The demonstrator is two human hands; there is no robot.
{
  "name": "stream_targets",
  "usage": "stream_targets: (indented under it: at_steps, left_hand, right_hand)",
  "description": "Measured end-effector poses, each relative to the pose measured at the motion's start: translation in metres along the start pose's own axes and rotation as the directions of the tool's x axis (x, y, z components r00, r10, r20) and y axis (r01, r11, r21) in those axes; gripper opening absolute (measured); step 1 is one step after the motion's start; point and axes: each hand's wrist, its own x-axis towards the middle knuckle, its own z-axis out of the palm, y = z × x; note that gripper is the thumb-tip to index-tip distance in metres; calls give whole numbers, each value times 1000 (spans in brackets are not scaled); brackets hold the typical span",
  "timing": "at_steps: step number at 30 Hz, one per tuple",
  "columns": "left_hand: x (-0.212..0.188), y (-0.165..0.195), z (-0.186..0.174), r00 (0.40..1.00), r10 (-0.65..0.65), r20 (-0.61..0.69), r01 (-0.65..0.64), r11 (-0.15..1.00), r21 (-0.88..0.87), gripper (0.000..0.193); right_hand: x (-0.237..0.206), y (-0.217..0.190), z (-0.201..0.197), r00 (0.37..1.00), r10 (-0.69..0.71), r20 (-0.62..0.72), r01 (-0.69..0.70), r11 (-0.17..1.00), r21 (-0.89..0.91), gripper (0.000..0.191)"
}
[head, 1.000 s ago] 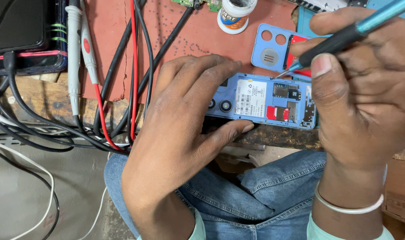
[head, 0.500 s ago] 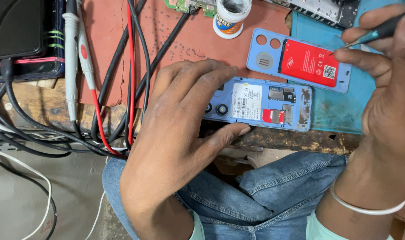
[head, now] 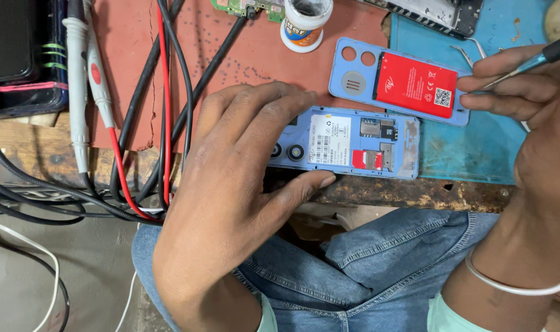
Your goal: The person removes the back cover of a light blue feature phone, then uses a screwdriver to pry off the front keypad assembly. They use tweezers to lift the keypad circuit board from the frame, exposing the internal components.
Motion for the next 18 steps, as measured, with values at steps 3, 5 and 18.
stream_targets:
  at_steps: [3, 5, 18]
  left_hand:
    - [-1, 0, 1, 1000, 6, -1, -6, 1000, 1, 58]
    - [-1, 1, -1, 999, -35, 23, 36, 999, -13, 58]
    - [5, 6, 1, 998, -40, 41, 38, 998, 40, 57]
  right_hand:
    - [-1, -9, 1, 999, -49, 4, 49, 998, -41, 54]
    - [-21, -11, -3, 997, -70, -45, 66, 995, -78, 48]
    - [-377, 47, -29, 652, 492, -577, -753, 512, -414, 64]
